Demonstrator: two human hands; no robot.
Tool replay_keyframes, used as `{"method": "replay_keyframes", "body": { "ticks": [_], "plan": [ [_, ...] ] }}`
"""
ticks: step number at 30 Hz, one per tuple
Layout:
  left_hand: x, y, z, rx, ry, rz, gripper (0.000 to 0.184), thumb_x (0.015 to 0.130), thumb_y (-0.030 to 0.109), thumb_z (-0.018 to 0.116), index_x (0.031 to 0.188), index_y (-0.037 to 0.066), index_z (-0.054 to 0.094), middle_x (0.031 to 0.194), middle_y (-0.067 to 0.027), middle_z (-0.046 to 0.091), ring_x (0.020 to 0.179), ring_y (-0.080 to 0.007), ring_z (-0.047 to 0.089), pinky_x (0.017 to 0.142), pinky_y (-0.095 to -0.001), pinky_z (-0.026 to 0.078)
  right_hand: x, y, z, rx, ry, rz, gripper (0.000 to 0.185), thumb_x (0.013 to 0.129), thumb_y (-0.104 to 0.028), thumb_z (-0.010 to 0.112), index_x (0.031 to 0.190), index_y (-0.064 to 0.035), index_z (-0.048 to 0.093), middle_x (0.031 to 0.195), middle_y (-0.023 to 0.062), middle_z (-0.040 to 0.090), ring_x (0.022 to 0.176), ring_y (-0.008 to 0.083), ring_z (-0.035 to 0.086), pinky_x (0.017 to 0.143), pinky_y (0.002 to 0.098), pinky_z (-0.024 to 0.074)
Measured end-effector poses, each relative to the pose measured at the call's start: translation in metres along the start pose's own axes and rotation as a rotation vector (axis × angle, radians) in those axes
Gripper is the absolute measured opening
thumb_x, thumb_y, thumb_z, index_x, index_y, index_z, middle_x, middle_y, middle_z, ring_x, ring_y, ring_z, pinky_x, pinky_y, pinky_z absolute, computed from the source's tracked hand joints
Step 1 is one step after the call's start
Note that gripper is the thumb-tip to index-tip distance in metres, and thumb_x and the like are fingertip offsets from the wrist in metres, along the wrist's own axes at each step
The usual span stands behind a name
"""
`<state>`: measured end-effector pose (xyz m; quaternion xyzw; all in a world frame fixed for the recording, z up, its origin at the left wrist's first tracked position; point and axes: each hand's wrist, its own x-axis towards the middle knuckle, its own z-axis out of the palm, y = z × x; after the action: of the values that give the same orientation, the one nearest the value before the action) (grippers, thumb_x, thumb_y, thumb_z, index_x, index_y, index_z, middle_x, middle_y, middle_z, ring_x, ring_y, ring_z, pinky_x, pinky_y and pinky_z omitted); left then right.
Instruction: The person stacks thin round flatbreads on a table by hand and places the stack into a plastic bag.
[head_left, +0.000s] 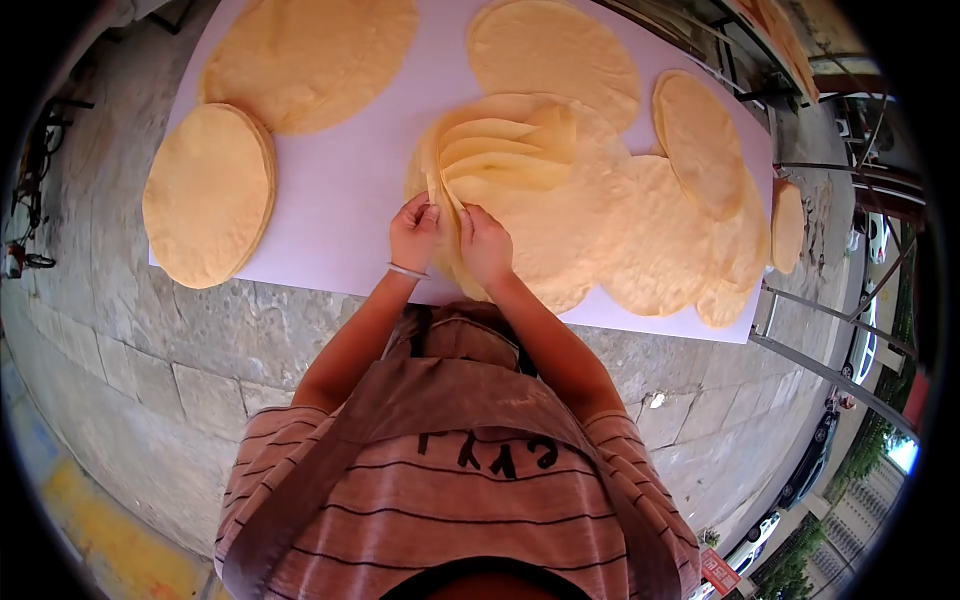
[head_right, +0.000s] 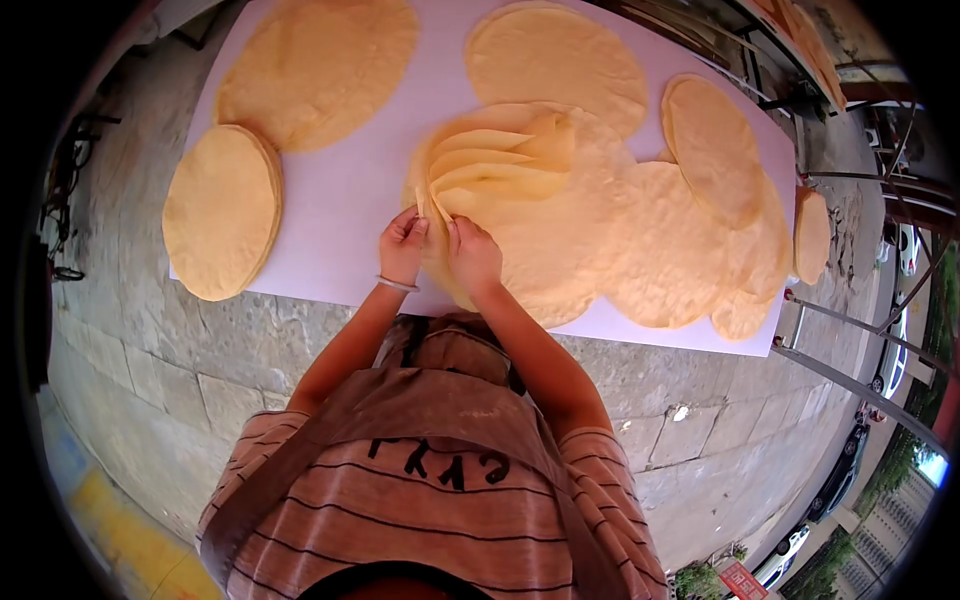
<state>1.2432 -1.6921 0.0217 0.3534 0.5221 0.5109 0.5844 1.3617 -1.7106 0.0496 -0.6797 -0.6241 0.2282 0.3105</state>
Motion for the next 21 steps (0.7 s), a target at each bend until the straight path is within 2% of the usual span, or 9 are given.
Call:
{"method": "replay_keyframes", "body": {
  "ticks": [5,8,9,10,11,13,16,19,21],
  "plan": [
    [-0.003,0.019,0.007,0.073,-0.046,0.019,0.024,0.088,0.002,0.048,0.109,-0.003,0.058,0.09,-0.0033,0.062,0.077,-0.0066,0.054,0.068,-0.0194,0.045,-0.003,-0.016,-0.004,0.027,0.073,0.037,0.019,0.088,-0.023,0.05,0.09,-0.0049,0.056,0.081,0.0184,0.059,0.076,0.0371,0.056,0.064,0.0421,0.046],
    [0.0,0.004,-0.003,0.059,0.022,-0.009,0.022,0.088,0.003,0.047,0.106,-0.003,0.059,0.088,-0.0033,0.062,0.074,-0.0071,0.054,0.067,-0.0198,0.045,0.003,0.029,-0.013,0.273,0.025,0.285,0.02,0.091,-0.023,0.049,0.088,-0.0043,0.056,0.081,0.0124,0.061,0.076,0.0296,0.058,0.062,0.0357,0.045],
    [0.005,-0.007,-0.013,0.02,0.074,-0.039,0.022,0.088,0.003,0.048,0.105,-0.004,0.059,0.087,-0.0033,0.062,0.073,-0.0073,0.054,0.066,-0.0201,0.045,0.01,0.052,-0.031,0.514,0.076,0.368,0.022,0.093,-0.022,0.047,0.087,-0.0039,0.057,0.083,0.0048,0.063,0.076,0.0193,0.059,0.062,0.0302,0.0427],
    [0.012,-0.022,-0.025,-0.019,0.128,-0.069,0.021,0.088,0.003,0.048,0.105,-0.004,0.059,0.086,-0.0033,0.062,0.072,-0.0075,0.055,0.064,-0.0204,0.045,0.019,0.083,-0.053,0.97,0.239,0.481,0.022,0.093,-0.023,0.047,0.09,-0.0039,0.058,0.09,0.0007,0.062,0.082,0.0127,0.058,0.067,0.0265,0.0445],
    [0.021,-0.048,-0.043,0.115,0.16,-0.081,0.02,0.088,0.006,0.05,0.104,-0.003,0.059,0.081,-0.0041,0.062,0.068,-0.0078,0.055,0.061,-0.0213,0.046,0.033,0.073,-0.107,1.332,0.276,0.588,0.025,0.093,-0.025,0.046,0.101,-0.0033,0.056,0.098,0.0051,0.062,0.089,0.0165,0.059,0.076,0.0279,0.0471],
    [0.023,-0.048,-0.057,0.282,0.139,-0.068,0.021,0.088,0.008,0.051,0.104,-0.002,0.058,0.077,-0.0045,0.061,0.064,-0.0077,0.054,0.057,-0.0218,0.045,0.053,0.038,-0.199,1.496,0.217,0.501,0.035,0.095,-0.028,0.04,0.117,-0.0028,0.05,0.109,0.0103,0.059,0.096,0.0222,0.059,0.083,0.0321,0.0485],
    [0.02,-0.059,-0.054,0.517,0.126,0.01,0.022,0.087,0.011,0.053,0.105,-0.001,0.058,0.07,-0.0057,0.06,0.058,-0.0083,0.053,0.052,-0.023,0.044,0.077,-0.01,-0.268,0.883,0.097,0.331,0.027,0.093,-0.025,0.046,0.099,-0.0012,0.058,0.09,0.0039,0.063,0.082,0.0179,0.06,0.072,0.0291,0.0484],
    [0.022,-0.04,-0.037,0.671,0.143,0.084,0.023,0.086,0.014,0.055,0.104,0.0,0.058,0.064,-0.006,0.057,0.053,-0.0093,0.052,0.048,-0.0252,0.041,0.093,-0.032,-0.246,0.137,-0.118,0.122,0.025,0.092,-0.021,0.048,0.088,0.0004,0.059,0.077,0.0035,0.061,0.074,0.016,0.059,0.063,0.0315,0.0463],
    [0.019,-0.012,-0.013,0.656,0.139,0.178,0.022,0.086,0.014,0.056,0.103,0.0,0.059,0.062,-0.0073,0.056,0.051,-0.0117,0.052,0.047,-0.0273,0.041,0.085,-0.024,-0.184,-0.097,-0.044,0.036,0.022,0.088,-0.02,0.051,0.084,0.0006,0.057,0.074,0.0205,0.058,0.069,0.0356,0.058,0.062,0.0409,0.0449]
  ]
}}
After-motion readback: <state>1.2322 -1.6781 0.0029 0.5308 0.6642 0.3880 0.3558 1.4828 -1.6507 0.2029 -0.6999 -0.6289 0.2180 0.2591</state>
